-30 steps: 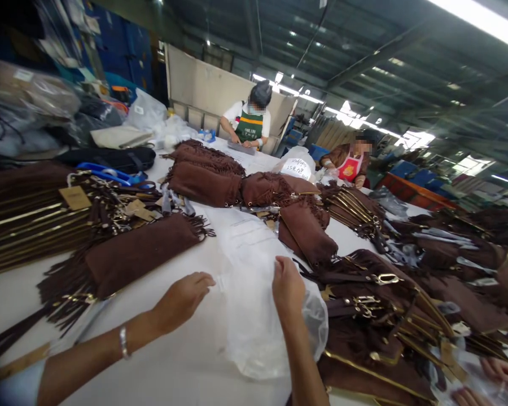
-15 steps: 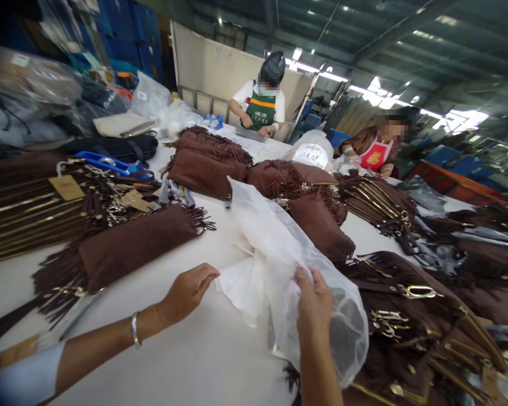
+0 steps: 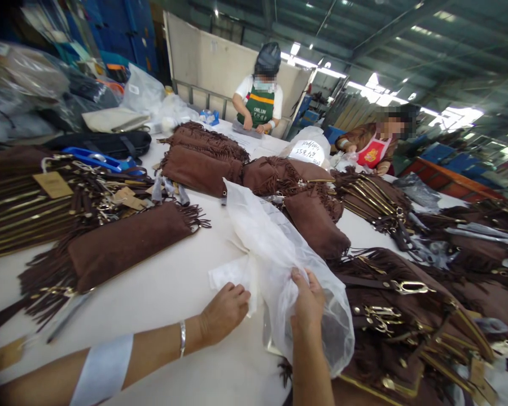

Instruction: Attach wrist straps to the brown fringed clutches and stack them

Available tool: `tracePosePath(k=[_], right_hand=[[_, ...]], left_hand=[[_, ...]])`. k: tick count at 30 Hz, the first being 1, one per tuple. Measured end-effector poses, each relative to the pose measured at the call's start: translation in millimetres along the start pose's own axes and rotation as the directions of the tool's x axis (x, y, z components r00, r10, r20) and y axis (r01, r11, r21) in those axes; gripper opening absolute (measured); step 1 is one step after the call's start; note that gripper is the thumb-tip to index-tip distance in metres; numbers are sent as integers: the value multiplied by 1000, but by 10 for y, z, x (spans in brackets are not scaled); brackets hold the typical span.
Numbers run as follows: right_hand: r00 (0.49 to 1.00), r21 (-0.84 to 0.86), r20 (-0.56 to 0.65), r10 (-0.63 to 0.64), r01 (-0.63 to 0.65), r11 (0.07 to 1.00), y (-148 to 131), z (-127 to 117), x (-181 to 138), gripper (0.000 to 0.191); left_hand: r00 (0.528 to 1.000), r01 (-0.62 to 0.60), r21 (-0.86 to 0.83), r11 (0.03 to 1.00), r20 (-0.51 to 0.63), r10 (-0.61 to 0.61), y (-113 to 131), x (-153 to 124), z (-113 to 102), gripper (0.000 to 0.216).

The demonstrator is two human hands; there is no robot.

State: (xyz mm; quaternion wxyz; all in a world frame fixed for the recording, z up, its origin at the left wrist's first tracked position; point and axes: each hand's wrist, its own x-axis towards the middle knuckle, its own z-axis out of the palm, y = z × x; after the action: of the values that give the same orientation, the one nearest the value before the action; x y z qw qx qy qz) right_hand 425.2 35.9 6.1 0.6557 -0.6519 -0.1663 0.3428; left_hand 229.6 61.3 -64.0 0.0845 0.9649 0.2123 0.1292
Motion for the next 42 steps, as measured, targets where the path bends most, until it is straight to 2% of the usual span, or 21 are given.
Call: tracePosePath(k=[2, 3, 5, 6, 8, 11, 15, 19, 22, 25, 27, 30, 32, 34, 35, 36, 39, 40, 42], right_hand=[[1000, -51, -3, -26, 25, 998, 37, 5, -2, 32], [999, -81, -5, -43, 42, 996, 55, 9, -3, 31], [997, -145, 0, -76, 75, 987, 86, 19, -11, 30], [996, -177, 2, -93, 92, 980, 98, 24, -16, 30], [993, -238, 4, -120, 118, 964, 117, 33, -30, 30], [988, -311, 6, -155, 150, 939, 122, 37, -58, 31], [984, -428, 18, -174, 165, 888, 75, 69, -141, 34], [972, -614, 76, -223, 221, 758, 54, 192, -314, 38], [963, -675, 148, -226, 265, 688, 139, 304, -437, 41], [968, -700, 179, -174, 250, 669, 250, 370, -494, 39], [970, -692, 180, -164, 243, 680, 275, 370, -504, 40], [971, -643, 157, -180, 238, 728, 212, 311, -512, 44], [972, -619, 133, -195, 235, 749, 142, 257, -519, 44], [971, -609, 113, -213, 237, 757, 95, 218, -522, 43], [970, -605, 110, -219, 240, 759, 88, 209, -521, 42], [970, -600, 110, -219, 240, 763, 91, 210, -519, 42], [970, -605, 146, -192, 241, 759, 151, 260, -517, 45], [969, -618, 165, -184, 247, 746, 181, 284, -522, 46], [959, -656, 211, -191, 284, 699, 251, 327, -545, 48]], left_hand=[[989, 136, -139, 981, -37, -143, -48, -42, 6, 10], [967, 233, -238, 943, -42, -249, -79, -55, -5, 5], [903, 384, -451, 806, 0, -431, -148, -78, -40, 8], [878, 420, -550, 722, 46, -476, -181, -90, -58, 12], [861, 437, -696, 570, 139, -490, -239, -118, -81, 15], [864, 431, -795, 428, 226, -450, -303, -161, -75, 20], [840, 457, -845, 278, 307, -448, -381, -205, -71, 27], [795, 467, -874, 135, 348, -497, -483, -283, -156, 27], [751, 464, -883, 75, 347, -561, -528, -353, -204, 28], [718, 469, -880, 73, 332, -612, -486, -365, -192, 29], [728, 458, -883, 102, 306, -613, -405, -346, -171, 28], [776, 405, -905, 126, 268, -571, -265, -349, -160, 29], [795, 370, -924, 94, 263, -546, -213, -403, -166, 26], [794, 354, -934, 41, 277, -541, -214, -486, -171, 21], [786, 348, -937, -7, 296, -543, -229, -528, -171, 22], [767, 336, -937, -96, 331, -549, -249, -565, -168, 24], [694, 237, -864, -444, 471, -545, -299, -628, -143, 34], [674, 200, -826, -527, 507, -538, -305, -634, -133, 38], [652, 167, -788, -593, 539, -533, -306, -643, -120, 41]])
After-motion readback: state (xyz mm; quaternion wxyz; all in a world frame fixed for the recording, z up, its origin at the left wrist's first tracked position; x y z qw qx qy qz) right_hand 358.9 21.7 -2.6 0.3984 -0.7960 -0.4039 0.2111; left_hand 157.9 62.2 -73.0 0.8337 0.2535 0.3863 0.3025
